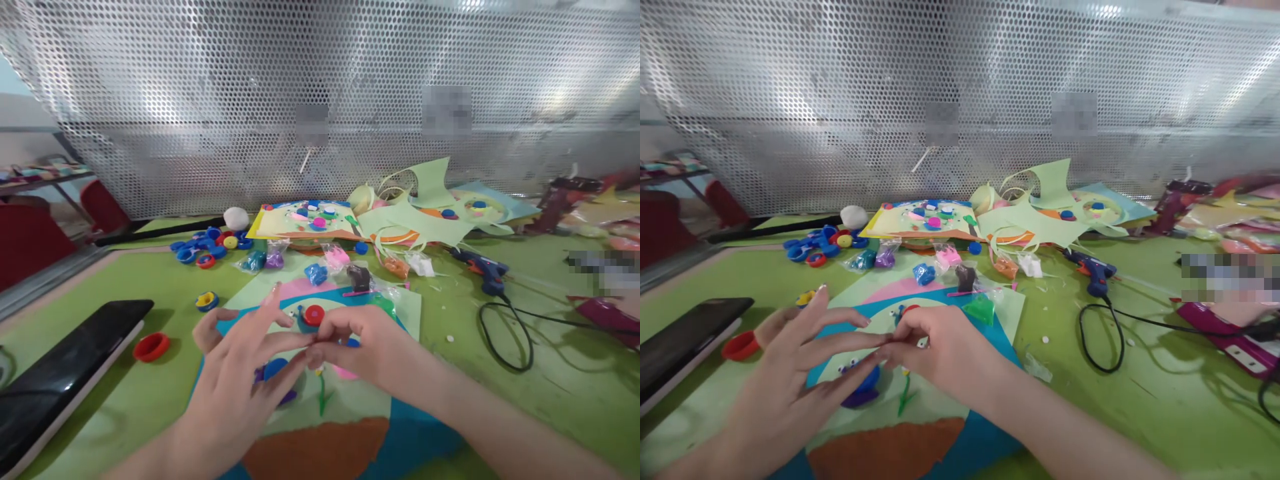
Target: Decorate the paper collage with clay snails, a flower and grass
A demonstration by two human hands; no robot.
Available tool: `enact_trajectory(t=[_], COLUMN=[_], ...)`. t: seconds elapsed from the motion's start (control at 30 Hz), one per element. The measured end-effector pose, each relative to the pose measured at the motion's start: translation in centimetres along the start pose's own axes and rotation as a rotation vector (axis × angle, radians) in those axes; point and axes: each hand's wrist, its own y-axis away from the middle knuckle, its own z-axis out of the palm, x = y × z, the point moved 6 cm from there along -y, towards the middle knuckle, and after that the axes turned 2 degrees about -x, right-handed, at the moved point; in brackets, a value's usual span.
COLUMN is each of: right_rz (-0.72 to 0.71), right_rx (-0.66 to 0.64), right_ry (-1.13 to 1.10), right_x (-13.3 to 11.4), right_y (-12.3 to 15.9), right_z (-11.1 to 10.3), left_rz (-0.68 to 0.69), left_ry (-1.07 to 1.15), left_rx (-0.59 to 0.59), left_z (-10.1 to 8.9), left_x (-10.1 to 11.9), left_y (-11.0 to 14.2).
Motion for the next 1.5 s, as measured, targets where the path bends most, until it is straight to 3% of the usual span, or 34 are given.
enact_trajectory(t=[0.3,0.37,0.5,0.57,0.73,0.9,1.13,1.33,1.5], right_rz=[0.029,0.036,0.021,0.021,0.012,-0.021,-0.014,-0.021,-0.027], right_rx=[-0.037,-0.01,0.168,0.222,0.195,0.164,0.168,0.181,0.189], right_ry=[-0.11,-0.068,0.022,-0.008,-0.041,-0.006,0.005,0.027,0.038], right_x=[-0.1,0.0,0.0,0.2,0.5,0.7,0.7,0.7,0.7], right_y=[-0.1,-0.1,-0.2,-0.4,-0.6,-0.5,-0.4,-0.4,-0.4], right_z=[0.1,-0.2,-2.0,-2.7,-2.7,-2.3,-2.5,-2.6,-2.7], left_rz=[0.073,0.007,-0.179,-0.2,-0.095,-0.12,0.009,0.115,0.085], left_ry=[-0.007,0.002,0.13,0.148,0.012,0.014,0.03,-0.099,-0.058], left_rx=[0.031,0.064,0.14,0.139,0.011,0.055,0.12,0.088,0.039], left_z=[-0.5,-0.6,-1.1,-1.1,-0.4,-0.2,-0.2,-0.2,0.3], left_x=[0.3,0.1,-1.0,-1.3,-1.2,-1.3,-0.9,-0.2,-0.5], left_y=[0.3,0.1,-0.5,-0.7,-0.7,-0.5,-0.3,-0.6,-0.3])
